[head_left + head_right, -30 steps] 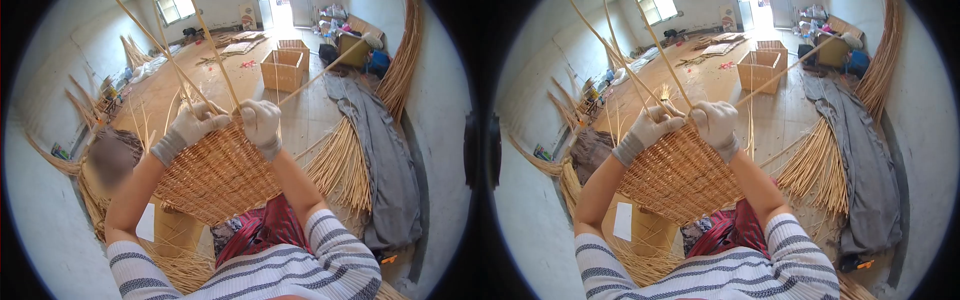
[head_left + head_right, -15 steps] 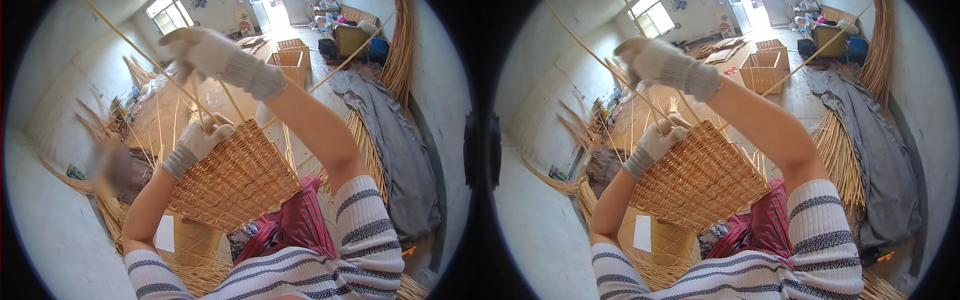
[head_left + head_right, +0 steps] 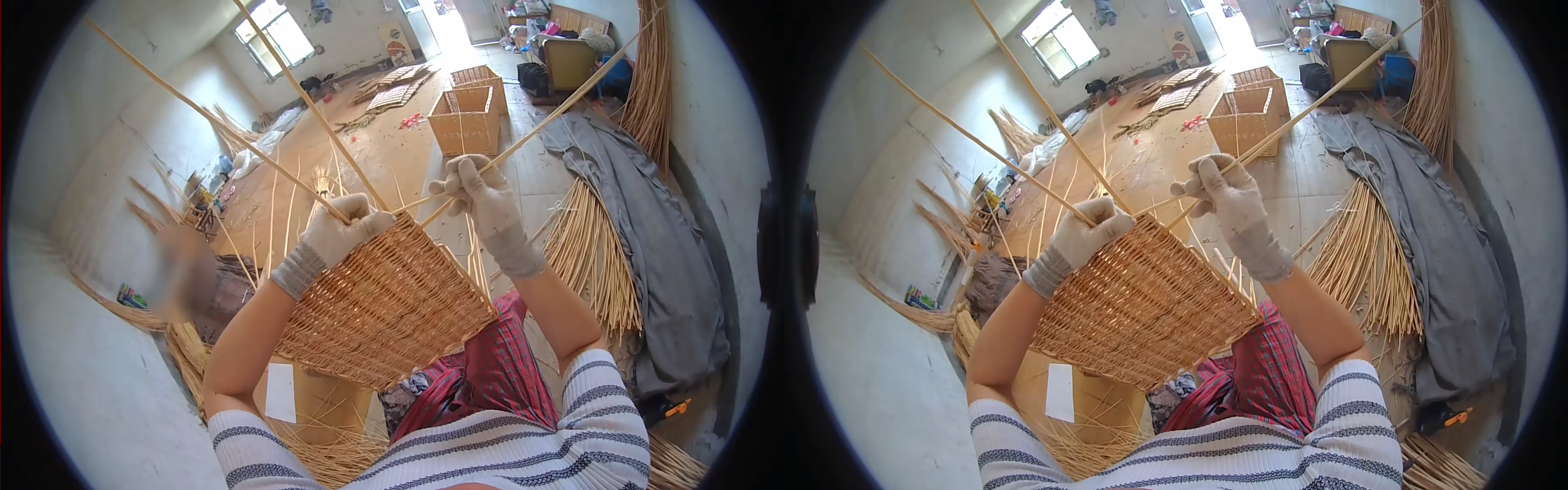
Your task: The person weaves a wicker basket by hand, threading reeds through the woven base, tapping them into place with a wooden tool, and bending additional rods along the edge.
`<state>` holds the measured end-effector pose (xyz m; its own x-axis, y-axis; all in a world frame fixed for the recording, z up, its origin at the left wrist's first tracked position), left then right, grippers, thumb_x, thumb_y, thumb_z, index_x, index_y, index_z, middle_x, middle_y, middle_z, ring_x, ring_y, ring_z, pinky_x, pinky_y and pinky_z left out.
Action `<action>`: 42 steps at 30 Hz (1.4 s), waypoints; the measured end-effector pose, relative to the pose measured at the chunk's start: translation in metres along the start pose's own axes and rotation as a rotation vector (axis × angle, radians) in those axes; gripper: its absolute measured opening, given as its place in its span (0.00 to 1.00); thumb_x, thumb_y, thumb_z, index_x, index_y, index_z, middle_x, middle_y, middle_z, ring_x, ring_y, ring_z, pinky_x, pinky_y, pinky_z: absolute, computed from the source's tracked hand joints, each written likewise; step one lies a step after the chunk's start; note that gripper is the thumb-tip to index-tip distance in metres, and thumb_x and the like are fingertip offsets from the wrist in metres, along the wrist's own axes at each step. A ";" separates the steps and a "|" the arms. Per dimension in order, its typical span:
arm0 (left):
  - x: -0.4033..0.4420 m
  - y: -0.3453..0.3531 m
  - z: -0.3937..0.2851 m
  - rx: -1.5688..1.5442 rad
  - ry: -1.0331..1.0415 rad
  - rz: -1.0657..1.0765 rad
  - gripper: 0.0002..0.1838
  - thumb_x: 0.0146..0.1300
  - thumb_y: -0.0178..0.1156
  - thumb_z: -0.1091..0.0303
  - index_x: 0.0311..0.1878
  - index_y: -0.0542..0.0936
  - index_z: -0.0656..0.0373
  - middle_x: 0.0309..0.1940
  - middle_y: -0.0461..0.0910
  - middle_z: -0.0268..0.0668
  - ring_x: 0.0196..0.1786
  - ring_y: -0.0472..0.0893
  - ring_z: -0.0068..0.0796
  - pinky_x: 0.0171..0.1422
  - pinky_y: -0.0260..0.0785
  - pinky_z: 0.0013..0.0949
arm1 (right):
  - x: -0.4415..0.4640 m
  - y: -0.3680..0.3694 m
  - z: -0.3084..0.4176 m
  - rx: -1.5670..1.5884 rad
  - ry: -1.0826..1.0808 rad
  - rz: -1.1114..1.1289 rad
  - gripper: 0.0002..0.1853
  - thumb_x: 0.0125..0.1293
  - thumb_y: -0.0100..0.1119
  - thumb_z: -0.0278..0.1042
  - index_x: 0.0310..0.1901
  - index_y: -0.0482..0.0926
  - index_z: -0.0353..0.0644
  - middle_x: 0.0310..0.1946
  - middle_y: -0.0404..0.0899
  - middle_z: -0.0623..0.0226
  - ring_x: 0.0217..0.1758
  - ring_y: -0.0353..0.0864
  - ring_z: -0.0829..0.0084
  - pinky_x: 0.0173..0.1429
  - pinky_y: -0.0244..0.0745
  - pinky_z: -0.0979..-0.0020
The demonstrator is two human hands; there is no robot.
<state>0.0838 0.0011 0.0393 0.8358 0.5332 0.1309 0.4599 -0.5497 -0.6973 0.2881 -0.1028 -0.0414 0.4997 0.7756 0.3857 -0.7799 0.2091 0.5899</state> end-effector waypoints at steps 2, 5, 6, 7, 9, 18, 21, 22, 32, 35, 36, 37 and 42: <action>0.006 0.008 -0.002 0.124 -0.108 0.014 0.17 0.68 0.66 0.55 0.32 0.81 0.61 0.30 0.80 0.25 0.32 0.71 0.14 0.38 0.68 0.24 | -0.001 -0.001 -0.001 -0.016 -0.022 -0.046 0.11 0.78 0.53 0.39 0.49 0.77 0.40 0.32 0.83 0.71 0.42 0.88 0.73 0.31 0.78 0.81; 0.009 0.015 -0.013 0.098 -0.180 -0.016 0.17 0.67 0.67 0.54 0.36 0.84 0.60 0.28 0.80 0.25 0.32 0.73 0.13 0.37 0.68 0.23 | -0.006 0.000 0.001 -0.051 -0.149 -0.039 0.10 0.77 0.54 0.37 0.48 0.78 0.39 0.32 0.83 0.70 0.39 0.88 0.74 0.32 0.79 0.78; 0.009 0.016 -0.016 0.096 -0.177 -0.014 0.17 0.67 0.67 0.54 0.36 0.84 0.60 0.28 0.80 0.25 0.32 0.73 0.13 0.37 0.68 0.23 | -0.014 0.004 0.004 -0.129 -0.189 -0.083 0.09 0.76 0.54 0.36 0.46 0.79 0.40 0.31 0.83 0.70 0.37 0.87 0.75 0.33 0.79 0.77; 0.009 0.016 -0.015 0.081 -0.223 -0.019 0.17 0.67 0.67 0.53 0.37 0.85 0.60 0.29 0.80 0.25 0.33 0.74 0.14 0.37 0.69 0.24 | -0.019 0.010 0.011 -0.208 -0.230 -0.123 0.08 0.76 0.55 0.35 0.44 0.79 0.40 0.30 0.83 0.69 0.35 0.86 0.77 0.34 0.79 0.75; 0.010 0.016 -0.008 0.063 -0.269 -0.024 0.17 0.67 0.67 0.53 0.38 0.86 0.60 0.29 0.80 0.26 0.33 0.76 0.14 0.38 0.70 0.25 | -0.025 0.035 0.035 -0.362 -0.367 -0.027 0.08 0.75 0.56 0.36 0.43 0.80 0.41 0.29 0.84 0.70 0.33 0.86 0.77 0.34 0.79 0.76; 0.008 0.018 -0.016 -0.008 0.142 -0.127 0.21 0.61 0.72 0.56 0.50 0.80 0.59 0.36 0.84 0.36 0.40 0.81 0.23 0.45 0.75 0.30 | 0.118 0.094 -0.062 -1.452 -0.716 0.537 0.20 0.71 0.57 0.51 0.43 0.85 0.39 0.33 0.85 0.54 0.39 0.87 0.61 0.45 0.78 0.61; 0.003 0.021 -0.018 -0.024 0.168 -0.115 0.19 0.62 0.72 0.60 0.51 0.81 0.59 0.39 0.84 0.37 0.42 0.82 0.22 0.47 0.75 0.29 | 0.113 0.093 -0.056 -1.239 -0.068 0.700 0.27 0.69 0.55 0.59 0.38 0.85 0.38 0.35 0.85 0.53 0.41 0.86 0.57 0.48 0.79 0.58; 0.002 0.023 -0.016 -0.089 0.120 -0.087 0.19 0.62 0.71 0.61 0.53 0.82 0.58 0.39 0.85 0.37 0.41 0.82 0.21 0.46 0.75 0.29 | 0.105 0.096 -0.037 -1.555 -0.186 0.738 0.30 0.68 0.54 0.62 0.36 0.86 0.37 0.35 0.85 0.53 0.41 0.86 0.55 0.47 0.79 0.56; 0.007 0.023 -0.040 0.249 0.033 0.077 0.23 0.62 0.72 0.59 0.57 0.78 0.58 0.31 0.86 0.34 0.31 0.81 0.18 0.38 0.74 0.28 | 0.040 0.162 0.074 -0.625 0.037 0.739 0.30 0.73 0.56 0.50 0.70 0.67 0.42 0.40 0.87 0.65 0.41 0.87 0.69 0.60 0.79 0.72; 0.011 0.030 -0.013 0.210 0.092 0.066 0.24 0.61 0.73 0.62 0.57 0.76 0.57 0.34 0.84 0.34 0.34 0.81 0.20 0.41 0.74 0.30 | 0.053 0.090 0.061 -0.567 -0.246 0.430 0.23 0.75 0.54 0.46 0.63 0.72 0.38 0.28 0.82 0.68 0.28 0.81 0.78 0.37 0.74 0.79; 0.012 0.031 -0.013 0.109 0.229 0.018 0.24 0.61 0.73 0.62 0.56 0.76 0.57 0.34 0.84 0.35 0.35 0.81 0.21 0.41 0.74 0.31 | 0.039 0.064 0.063 -0.302 0.073 0.274 0.21 0.76 0.54 0.45 0.59 0.74 0.36 0.24 0.78 0.70 0.23 0.76 0.82 0.22 0.69 0.85; 0.010 0.030 -0.023 0.150 0.049 0.064 0.22 0.62 0.71 0.64 0.56 0.76 0.58 0.33 0.83 0.34 0.36 0.80 0.19 0.42 0.73 0.29 | 0.027 0.048 0.049 -0.303 0.077 0.271 0.21 0.76 0.54 0.45 0.59 0.74 0.36 0.24 0.78 0.70 0.23 0.76 0.82 0.22 0.69 0.85; 0.008 0.046 -0.055 0.025 0.044 0.030 0.13 0.70 0.63 0.66 0.52 0.76 0.60 0.31 0.80 0.29 0.33 0.76 0.14 0.37 0.70 0.24 | -0.004 0.006 0.043 -0.016 0.084 0.108 0.20 0.80 0.46 0.46 0.58 0.72 0.36 0.27 0.81 0.68 0.28 0.80 0.85 0.20 0.64 0.87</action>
<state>0.1282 -0.0551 0.0471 0.8619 0.4873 0.1402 0.4269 -0.5484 -0.7190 0.2977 -0.1296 -0.0091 0.3795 0.8412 0.3851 -0.8336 0.1304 0.5367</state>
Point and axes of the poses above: each hand's wrist, its own x-axis towards the middle knuckle, its own y-axis out of the palm, z = x × y, the point moved 4 cm from there along x, towards the middle knuckle
